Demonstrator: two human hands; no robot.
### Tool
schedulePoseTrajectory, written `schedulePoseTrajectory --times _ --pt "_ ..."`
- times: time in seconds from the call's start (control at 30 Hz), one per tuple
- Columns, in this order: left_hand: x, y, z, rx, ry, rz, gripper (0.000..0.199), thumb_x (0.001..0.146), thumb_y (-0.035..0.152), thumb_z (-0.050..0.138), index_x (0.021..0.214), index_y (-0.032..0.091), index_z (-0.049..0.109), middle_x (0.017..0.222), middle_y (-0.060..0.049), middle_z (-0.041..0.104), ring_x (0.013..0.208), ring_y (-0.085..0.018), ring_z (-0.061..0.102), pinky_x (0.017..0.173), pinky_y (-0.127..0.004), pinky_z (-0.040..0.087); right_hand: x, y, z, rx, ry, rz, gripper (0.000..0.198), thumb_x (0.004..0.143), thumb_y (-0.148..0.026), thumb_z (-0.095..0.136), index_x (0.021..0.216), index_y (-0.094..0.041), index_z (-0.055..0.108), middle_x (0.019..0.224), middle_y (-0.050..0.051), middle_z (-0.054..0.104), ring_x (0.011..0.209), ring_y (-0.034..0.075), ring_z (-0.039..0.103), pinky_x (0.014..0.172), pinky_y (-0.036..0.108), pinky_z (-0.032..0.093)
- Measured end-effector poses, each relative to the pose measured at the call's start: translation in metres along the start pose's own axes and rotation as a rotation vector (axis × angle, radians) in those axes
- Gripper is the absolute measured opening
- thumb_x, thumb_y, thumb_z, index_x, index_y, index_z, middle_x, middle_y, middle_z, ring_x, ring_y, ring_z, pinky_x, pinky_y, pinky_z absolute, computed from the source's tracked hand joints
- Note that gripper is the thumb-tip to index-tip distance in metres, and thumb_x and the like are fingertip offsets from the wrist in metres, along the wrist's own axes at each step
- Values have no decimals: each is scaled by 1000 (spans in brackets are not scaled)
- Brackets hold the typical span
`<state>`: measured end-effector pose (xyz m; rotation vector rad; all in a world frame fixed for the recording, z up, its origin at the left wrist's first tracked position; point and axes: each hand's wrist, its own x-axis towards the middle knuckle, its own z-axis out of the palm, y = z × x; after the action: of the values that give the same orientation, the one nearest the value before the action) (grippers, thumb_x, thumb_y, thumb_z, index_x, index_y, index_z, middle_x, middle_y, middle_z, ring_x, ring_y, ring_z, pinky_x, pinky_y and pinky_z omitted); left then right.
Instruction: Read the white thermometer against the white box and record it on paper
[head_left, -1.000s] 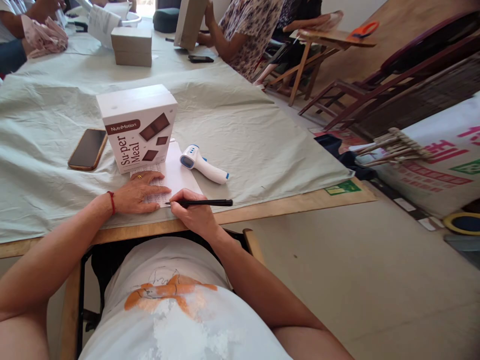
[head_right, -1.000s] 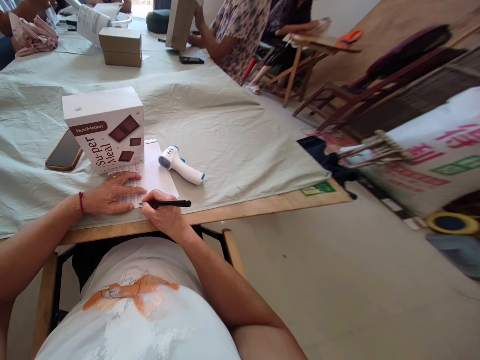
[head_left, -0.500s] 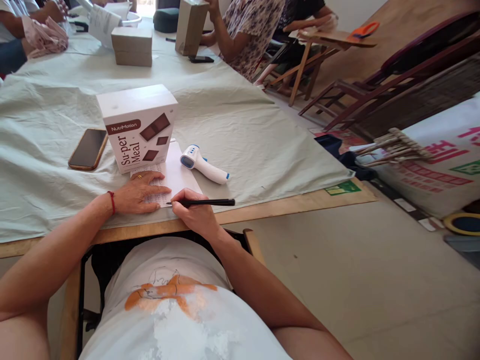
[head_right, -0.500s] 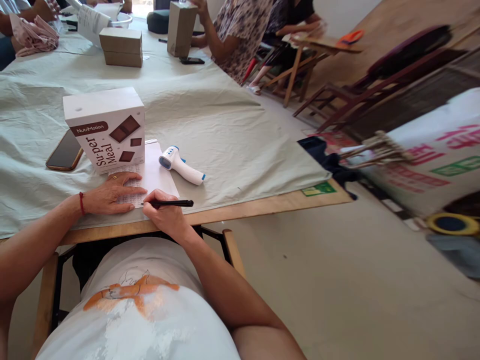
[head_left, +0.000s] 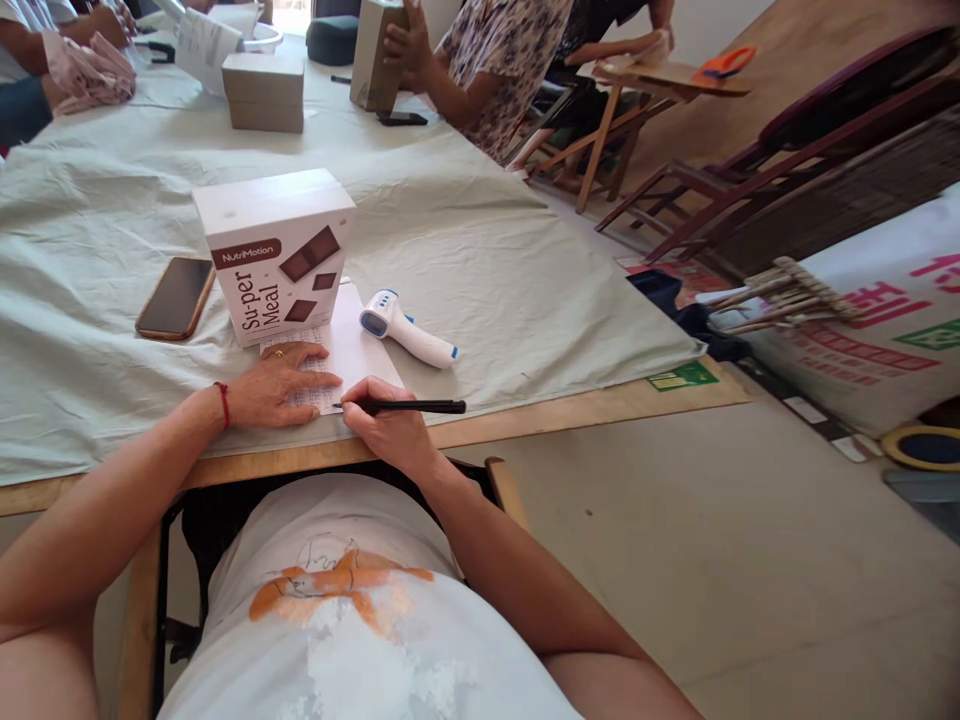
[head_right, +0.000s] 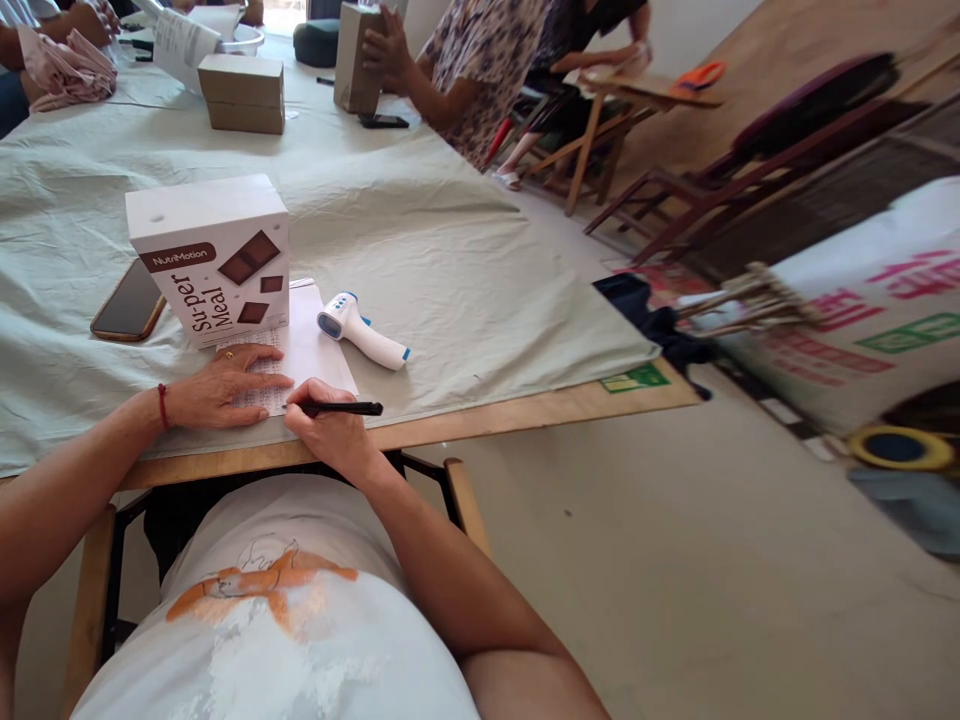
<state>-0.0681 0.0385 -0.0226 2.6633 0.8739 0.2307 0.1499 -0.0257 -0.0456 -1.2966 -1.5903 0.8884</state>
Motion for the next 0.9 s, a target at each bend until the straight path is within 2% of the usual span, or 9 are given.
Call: schedulePoseTrajectory --times 0.23,0.4,0.63,0.9 --pt "0 2 -2 6 -24 -15 48 94 34 66 141 27 67 158 -15 50 146 -37 49 122 -54 39 0 -2 -1 7 -9 -15 9 68 -32 55 66 -25 60 61 -3 63 61 15 56 66 30 50" --pt "0 1 -1 10 -13 -4 47 95 36 65 141 26 68 158 -16 51 145 -38 49 122 -58 38 0 -1 -1 -3 -9 -9 11 69 -33 54 67 -25 61 62 -3 63 62 15 56 67 30 50" --pt "0 1 -1 25 -22 -15 47 96 37 65 143 30 66 158 -13 50 146 -36 49 122 -55 38 -1 0 0 -13 52 -1 10 70 -34 56 67 -25 60 63 -2 65 61 16 56 67 31 50" --pt "0 1 0 31 -7 -1 47 96 36 64 143 29 66 158 -14 51 147 -35 48 122 -56 37 0 -1 -1 3 18 10 8 68 -32 56 64 -26 59 61 -2 64 61 16 54 66 30 49"
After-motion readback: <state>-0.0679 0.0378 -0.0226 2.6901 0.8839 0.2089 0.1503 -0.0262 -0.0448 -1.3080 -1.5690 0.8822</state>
